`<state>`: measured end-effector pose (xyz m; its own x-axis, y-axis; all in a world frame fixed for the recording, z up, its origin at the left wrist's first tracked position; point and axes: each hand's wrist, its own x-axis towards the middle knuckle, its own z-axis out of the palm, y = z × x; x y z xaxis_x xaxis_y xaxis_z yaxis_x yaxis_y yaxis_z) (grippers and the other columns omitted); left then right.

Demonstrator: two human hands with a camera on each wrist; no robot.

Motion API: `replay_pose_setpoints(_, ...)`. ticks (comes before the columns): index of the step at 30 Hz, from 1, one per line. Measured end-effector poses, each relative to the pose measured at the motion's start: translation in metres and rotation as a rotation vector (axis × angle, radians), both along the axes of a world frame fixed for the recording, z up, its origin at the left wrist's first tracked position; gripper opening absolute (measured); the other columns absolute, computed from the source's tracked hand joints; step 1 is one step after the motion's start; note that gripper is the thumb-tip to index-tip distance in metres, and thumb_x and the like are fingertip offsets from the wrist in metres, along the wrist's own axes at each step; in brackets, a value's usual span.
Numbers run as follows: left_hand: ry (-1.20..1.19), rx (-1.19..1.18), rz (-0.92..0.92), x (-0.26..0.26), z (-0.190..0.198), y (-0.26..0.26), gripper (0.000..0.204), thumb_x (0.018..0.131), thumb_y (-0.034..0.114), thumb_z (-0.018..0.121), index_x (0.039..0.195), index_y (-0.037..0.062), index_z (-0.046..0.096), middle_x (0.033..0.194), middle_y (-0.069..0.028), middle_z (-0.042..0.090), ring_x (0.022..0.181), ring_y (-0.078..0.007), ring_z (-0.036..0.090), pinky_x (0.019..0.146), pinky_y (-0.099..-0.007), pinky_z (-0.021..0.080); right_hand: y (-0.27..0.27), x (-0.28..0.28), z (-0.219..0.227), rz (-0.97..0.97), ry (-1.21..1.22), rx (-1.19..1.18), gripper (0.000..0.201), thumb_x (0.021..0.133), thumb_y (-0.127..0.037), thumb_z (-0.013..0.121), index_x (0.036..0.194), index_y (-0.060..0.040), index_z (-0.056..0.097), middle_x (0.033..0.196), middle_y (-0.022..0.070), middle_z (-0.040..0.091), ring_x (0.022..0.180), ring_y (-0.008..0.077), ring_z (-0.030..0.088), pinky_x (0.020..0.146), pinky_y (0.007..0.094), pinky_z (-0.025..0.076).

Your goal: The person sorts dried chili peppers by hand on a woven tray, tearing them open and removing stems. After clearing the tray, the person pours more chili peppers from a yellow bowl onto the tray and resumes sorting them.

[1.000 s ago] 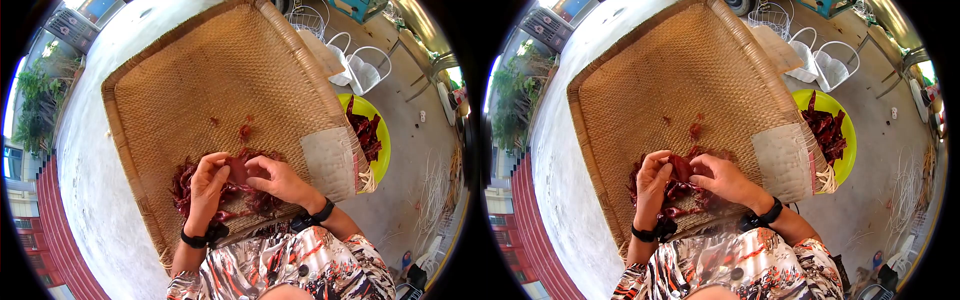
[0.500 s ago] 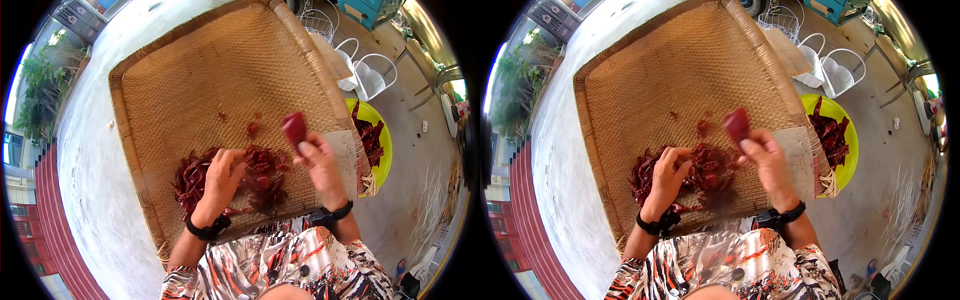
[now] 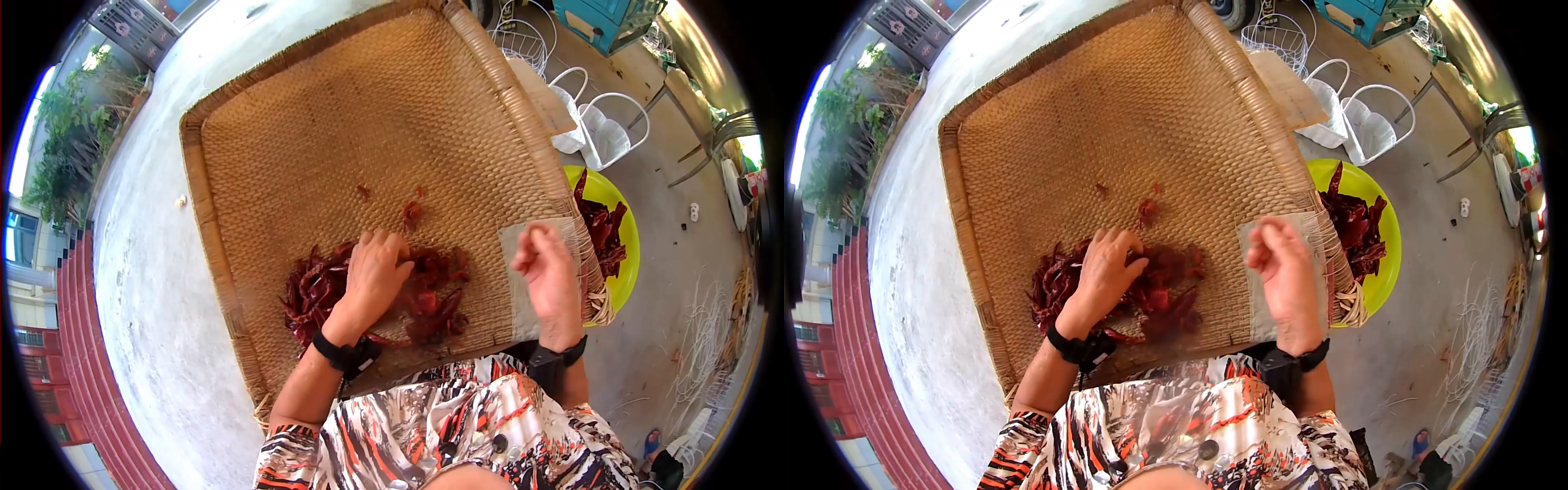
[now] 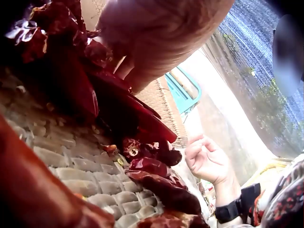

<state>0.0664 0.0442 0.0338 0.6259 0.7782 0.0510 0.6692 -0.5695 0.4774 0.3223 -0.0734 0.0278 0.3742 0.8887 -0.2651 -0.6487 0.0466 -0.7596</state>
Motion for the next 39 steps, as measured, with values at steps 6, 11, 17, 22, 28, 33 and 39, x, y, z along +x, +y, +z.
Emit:
replay_pose_setpoints(6,-0.097,-0.042,0.084,0.005,0.008,-0.012,0.030,0.080,0.008,0.073,0.108,0.0051,0.064,0.095,-0.0127,0.062,0.096,-0.0331,0.059,0.084,-0.0418,0.047,0.020,-0.034,0.005,0.467,-0.246,-0.011,0.017,0.100,-0.016,0.061,0.112,-0.0055,0.061,0.097,0.0009,0.065,0.082,0.0072,0.060,0.077,0.0232,0.051)
replay_pose_setpoints(11,-0.382,-0.267,0.121,0.006,0.026,-0.022,0.021,0.086,0.003,0.072,0.105,0.0025,0.064,0.090,-0.0065,0.066,0.081,-0.0166,0.063,0.068,-0.0287,0.050,0.029,-0.046,0.001,0.560,-0.361,0.031,0.018,0.097,-0.013,0.065,0.113,-0.0035,0.061,0.101,0.0010,0.065,0.092,0.0068,0.060,0.081,0.0233,0.051)
replay_pose_setpoints(17,-0.552,-0.606,0.260,0.011,0.039,-0.030,0.013,0.093,0.007,0.070,0.103,0.0021,0.064,0.083,0.0006,0.067,0.078,-0.0040,0.059,0.065,-0.0202,0.047,0.031,-0.064,0.007,0.694,-0.379,0.031,0.020,0.096,-0.012,0.067,0.113,-0.0013,0.062,0.099,0.0016,0.067,0.089,0.0077,0.062,0.080,0.0244,0.052)
replay_pose_setpoints(22,-0.598,-0.566,0.295,0.013,0.036,-0.027,0.014,0.094,0.010,0.068,0.105,0.0013,0.064,0.088,-0.0001,0.065,0.077,-0.0052,0.057,0.066,-0.0209,0.047,0.029,-0.064,-0.004,0.582,-0.388,0.027,0.017,0.099,-0.016,0.064,0.109,-0.0032,0.063,0.093,0.0008,0.067,0.082,0.0059,0.060,0.074,0.0223,0.050)
replay_pose_setpoints(28,0.004,0.032,0.107,-0.008,0.019,-0.017,0.032,0.081,0.012,0.076,0.110,0.0035,0.065,0.103,-0.0118,0.061,0.099,-0.0304,0.056,0.086,-0.0406,0.048,0.020,-0.020,0.010,-0.008,-0.142,0.099,0.017,0.101,-0.023,0.060,0.107,-0.0074,0.063,0.085,-0.0008,0.063,0.071,0.0084,0.055,0.068,0.0241,0.047)
replay_pose_setpoints(33,0.132,-0.028,0.064,-0.010,0.013,-0.018,0.029,0.078,0.012,0.078,0.103,0.0041,0.065,0.102,-0.0131,0.060,0.102,-0.0344,0.053,0.086,-0.0437,0.046,0.006,0.028,0.008,-0.261,0.291,0.240,0.022,0.103,-0.029,0.056,0.110,-0.0092,0.063,0.089,-0.0018,0.062,0.071,0.0098,0.053,0.072,0.0289,0.047)
replay_pose_setpoints(39,0.035,0.040,0.054,-0.006,0.015,-0.017,0.022,0.079,0.009,0.076,0.097,0.0035,0.064,0.095,-0.0116,0.062,0.094,-0.0320,0.057,0.082,-0.0416,0.047,0.007,-0.001,0.004,-0.009,-0.099,0.044,0.023,0.103,-0.026,0.056,0.114,-0.0072,0.061,0.090,0.0006,0.063,0.073,0.0080,0.055,0.070,0.0248,0.048)
